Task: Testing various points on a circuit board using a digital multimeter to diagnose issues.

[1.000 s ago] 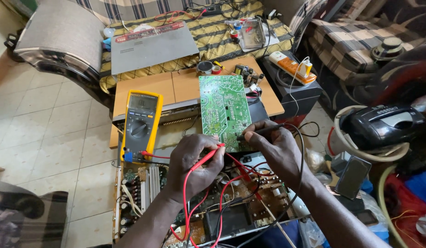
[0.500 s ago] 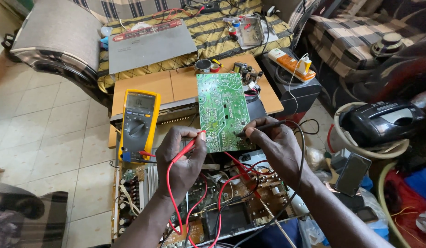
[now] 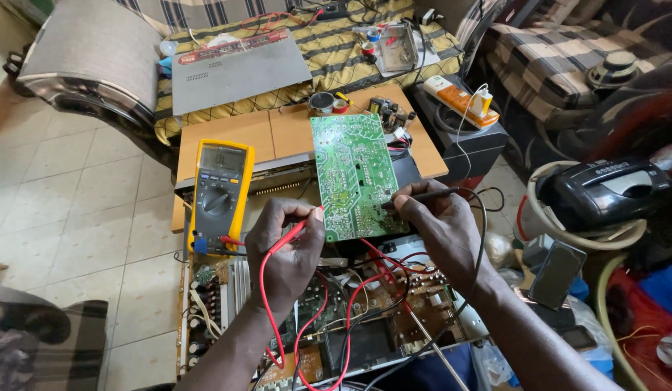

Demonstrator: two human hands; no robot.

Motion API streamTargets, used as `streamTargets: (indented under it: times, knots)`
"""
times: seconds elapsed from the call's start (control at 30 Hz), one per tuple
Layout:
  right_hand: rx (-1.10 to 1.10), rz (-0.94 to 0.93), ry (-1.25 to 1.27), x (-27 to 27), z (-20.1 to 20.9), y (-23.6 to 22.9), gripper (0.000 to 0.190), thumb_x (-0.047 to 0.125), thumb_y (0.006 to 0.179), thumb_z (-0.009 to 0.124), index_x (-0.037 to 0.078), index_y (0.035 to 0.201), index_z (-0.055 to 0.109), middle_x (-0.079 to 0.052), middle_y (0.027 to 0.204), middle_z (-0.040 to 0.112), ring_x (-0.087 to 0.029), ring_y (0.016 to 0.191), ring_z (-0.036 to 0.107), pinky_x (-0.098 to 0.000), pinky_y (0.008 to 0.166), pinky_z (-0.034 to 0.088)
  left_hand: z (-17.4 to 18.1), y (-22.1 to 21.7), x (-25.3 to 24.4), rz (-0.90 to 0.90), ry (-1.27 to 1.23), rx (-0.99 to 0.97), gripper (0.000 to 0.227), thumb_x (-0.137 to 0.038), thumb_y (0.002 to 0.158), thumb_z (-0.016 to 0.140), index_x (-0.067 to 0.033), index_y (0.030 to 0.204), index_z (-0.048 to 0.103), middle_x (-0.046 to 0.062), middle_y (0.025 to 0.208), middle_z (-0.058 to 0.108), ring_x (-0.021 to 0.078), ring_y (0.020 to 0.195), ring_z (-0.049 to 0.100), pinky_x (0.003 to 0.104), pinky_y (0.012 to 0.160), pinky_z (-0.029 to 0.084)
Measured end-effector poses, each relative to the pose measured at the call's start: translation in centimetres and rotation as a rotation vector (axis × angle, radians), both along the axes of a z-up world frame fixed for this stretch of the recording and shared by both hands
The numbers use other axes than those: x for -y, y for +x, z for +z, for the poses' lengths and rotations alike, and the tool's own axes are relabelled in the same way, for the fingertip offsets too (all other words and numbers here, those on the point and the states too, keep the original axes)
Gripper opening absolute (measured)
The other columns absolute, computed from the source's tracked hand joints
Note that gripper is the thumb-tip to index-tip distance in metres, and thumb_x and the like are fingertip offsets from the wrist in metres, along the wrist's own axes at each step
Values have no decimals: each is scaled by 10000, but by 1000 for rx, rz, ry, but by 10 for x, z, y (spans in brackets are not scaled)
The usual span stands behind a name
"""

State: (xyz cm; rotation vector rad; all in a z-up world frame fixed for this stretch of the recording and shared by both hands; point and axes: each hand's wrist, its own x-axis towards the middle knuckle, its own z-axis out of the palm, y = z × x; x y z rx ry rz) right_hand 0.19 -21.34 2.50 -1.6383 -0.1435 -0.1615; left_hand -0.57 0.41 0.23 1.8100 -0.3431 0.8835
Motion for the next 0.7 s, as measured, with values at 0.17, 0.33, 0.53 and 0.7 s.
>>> streamTargets:
  times: [0.17,0.33,0.53,0.7]
  knots:
    - [-10,-40,-10,0,-2,1,271,237,957,690,-15,1048,732,-144,807,650,-215,822,569,-373,807,470,2,-2,1,-54,11,9,96,-46,883,745,-29,862,654,151,827,726,281,790,765,362,737,616]
    - [-10,-59,-53,1,2,0,270,247,955,685,-2,1045,739,-138,789,638,-211,789,560,-365,760,460,2,-2,3,-74,8,3,105,-48,864,767,-31,856,664,145,826,736,273,793,770,355,744,621]
    - [1,-72,-110,1,1,-2,276,269,948,696,26,1061,763,-177,797,680,-253,787,600,-411,770,487,-1,0,4,-50,44,5,107,-61,867,770,-51,860,663,124,830,737,271,805,768,344,741,620]
    - [-22,-83,-125,-1,4,-4,278,295,934,707,48,1041,777,-159,785,678,-247,768,601,-399,754,484,-3,-2,8,-77,50,-22,107,-46,855,767,-43,857,660,161,801,726,316,768,765,374,690,633]
